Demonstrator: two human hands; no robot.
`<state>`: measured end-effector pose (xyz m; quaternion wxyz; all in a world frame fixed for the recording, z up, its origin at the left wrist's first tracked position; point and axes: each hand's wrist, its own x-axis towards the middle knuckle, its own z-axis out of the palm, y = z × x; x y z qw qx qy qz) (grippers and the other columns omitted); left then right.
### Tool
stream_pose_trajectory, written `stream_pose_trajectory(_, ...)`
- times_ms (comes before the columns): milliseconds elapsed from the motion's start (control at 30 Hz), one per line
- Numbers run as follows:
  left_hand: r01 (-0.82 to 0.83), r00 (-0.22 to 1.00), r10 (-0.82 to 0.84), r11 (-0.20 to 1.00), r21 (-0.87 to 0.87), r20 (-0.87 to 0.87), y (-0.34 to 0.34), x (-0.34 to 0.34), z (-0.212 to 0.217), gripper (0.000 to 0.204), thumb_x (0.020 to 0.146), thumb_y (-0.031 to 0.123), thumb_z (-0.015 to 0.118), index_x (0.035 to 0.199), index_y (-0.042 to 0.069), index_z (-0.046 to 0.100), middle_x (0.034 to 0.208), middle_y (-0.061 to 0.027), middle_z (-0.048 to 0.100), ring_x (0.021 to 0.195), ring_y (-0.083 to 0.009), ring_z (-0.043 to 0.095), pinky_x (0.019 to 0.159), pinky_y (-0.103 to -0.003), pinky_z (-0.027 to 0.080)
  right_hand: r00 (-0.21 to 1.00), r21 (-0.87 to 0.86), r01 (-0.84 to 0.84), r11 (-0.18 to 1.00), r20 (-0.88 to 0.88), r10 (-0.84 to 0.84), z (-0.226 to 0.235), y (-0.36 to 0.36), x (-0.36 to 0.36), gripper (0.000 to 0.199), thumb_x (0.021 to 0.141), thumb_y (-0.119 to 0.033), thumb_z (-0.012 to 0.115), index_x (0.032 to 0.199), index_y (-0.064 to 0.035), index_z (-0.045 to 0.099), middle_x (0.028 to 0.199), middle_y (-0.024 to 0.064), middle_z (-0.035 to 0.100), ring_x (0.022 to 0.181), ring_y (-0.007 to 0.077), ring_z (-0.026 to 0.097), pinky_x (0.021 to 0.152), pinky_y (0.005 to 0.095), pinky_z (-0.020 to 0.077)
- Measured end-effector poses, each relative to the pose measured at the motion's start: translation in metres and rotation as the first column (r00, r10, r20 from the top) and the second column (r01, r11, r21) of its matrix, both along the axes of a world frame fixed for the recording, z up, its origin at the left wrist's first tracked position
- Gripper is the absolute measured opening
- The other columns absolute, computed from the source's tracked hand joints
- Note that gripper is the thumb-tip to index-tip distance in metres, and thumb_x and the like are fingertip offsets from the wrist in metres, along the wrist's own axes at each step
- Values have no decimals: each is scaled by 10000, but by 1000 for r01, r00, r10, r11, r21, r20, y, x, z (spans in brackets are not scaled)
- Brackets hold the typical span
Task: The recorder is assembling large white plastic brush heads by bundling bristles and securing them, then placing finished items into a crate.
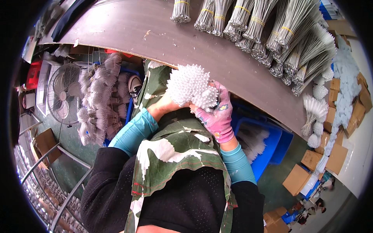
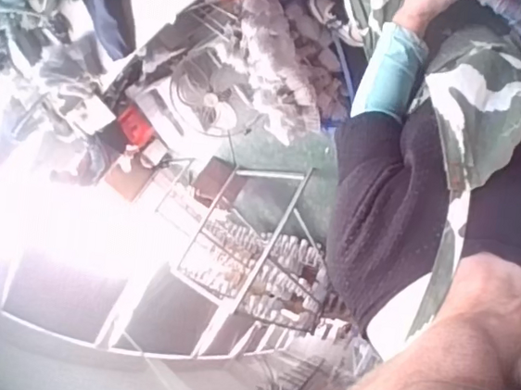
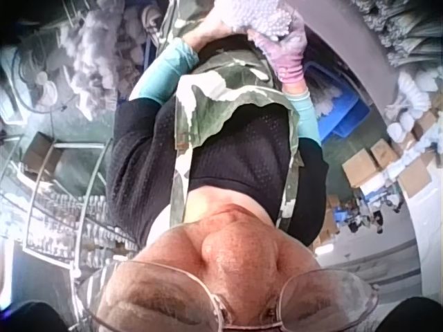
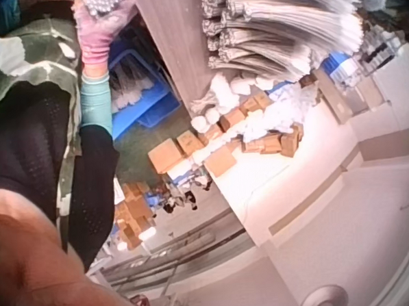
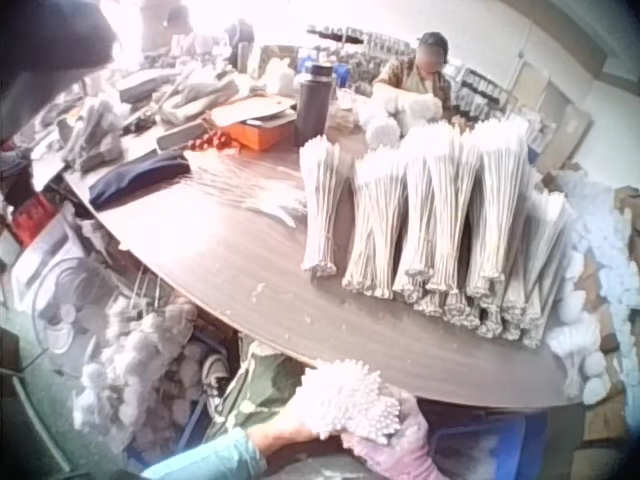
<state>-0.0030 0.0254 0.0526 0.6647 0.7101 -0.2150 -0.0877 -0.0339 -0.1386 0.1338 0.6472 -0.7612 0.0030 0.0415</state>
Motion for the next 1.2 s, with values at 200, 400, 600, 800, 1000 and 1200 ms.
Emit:
stream_pose_trajectory(200, -89, 986, 56, 973, 212, 157, -2, 3, -21, 533, 751, 292, 712, 1208, 72, 547, 1205, -117, 567, 1159, -259, 499, 1019, -357, 351, 984, -192, -169, 967, 23, 177, -2, -19, 9, 725, 660, -23, 764, 1278, -19, 387, 1168, 73, 532, 1043, 154, 535, 915, 293, 427)
stream_pose_trajectory(400, -36, 979, 1, 984, 172, 203, -4, 6, -18, 523, 764, 291, 701, 1213, 68, 550, 1242, -125, 541, 1195, -276, 462, 1041, -370, 313, 994, -204, -106, 973, 14, 112, -6, -21, 8, 656, 662, -68, 760, 1234, -21, 442, 1172, 120, 544, 1043, 195, 541, 908, 315, 430)
stream_pose_trajectory(600, -39, 983, 8, 985, 165, 182, -3, 7, -22, 575, 712, 277, 754, 1206, 63, 555, 1236, -117, 547, 1189, -274, 464, 1044, -382, 303, 997, -35, -71, 997, -21, 71, 0, -21, 6, 566, 712, -10, 709, 1220, 0, 459, 1166, 102, 563, 1014, 164, 555, 882, 291, 444)
stream_pose_trajectory(800, -12, 999, 12, 1000, -3, -50, -4, -1, -22, 500, 771, 241, 714, 1202, 51, 548, 1199, -110, 570, 1133, -235, 513, 998, -353, 369, 996, -44, -81, 996, -34, 80, 0, -24, 1, 573, 724, 17, 688, 1246, 5, 452, 1189, 98, 554, 1053, 154, 534, 911, 281, 425)
stream_pose_trajectory(1000, -63, 997, 56, 990, -126, -55, -8, -1, -44, 402, 802, 166, 652, 1170, 34, 556, 1156, -118, 591, 1072, -239, 558, 933, -346, 432, 996, -126, -94, 988, -6, 94, -6, -23, -6, 618, 685, 64, 667, 1257, 3, 441, 1207, 103, 538, 1093, 177, 514, 949, 297, 405)
stream_pose_trajectory(1200, -89, 973, 63, 990, 108, 222, -9, 4, -47, 436, 791, 143, 661, 1190, 22, 535, 1163, -115, 588, 1082, -230, 553, 940, -337, 425, 995, -162, -90, 983, 35, 97, -11, -27, -6, 633, 673, 49, 666, 1261, -17, 443, 1215, 105, 528, 1104, 192, 509, 959, 308, 397)
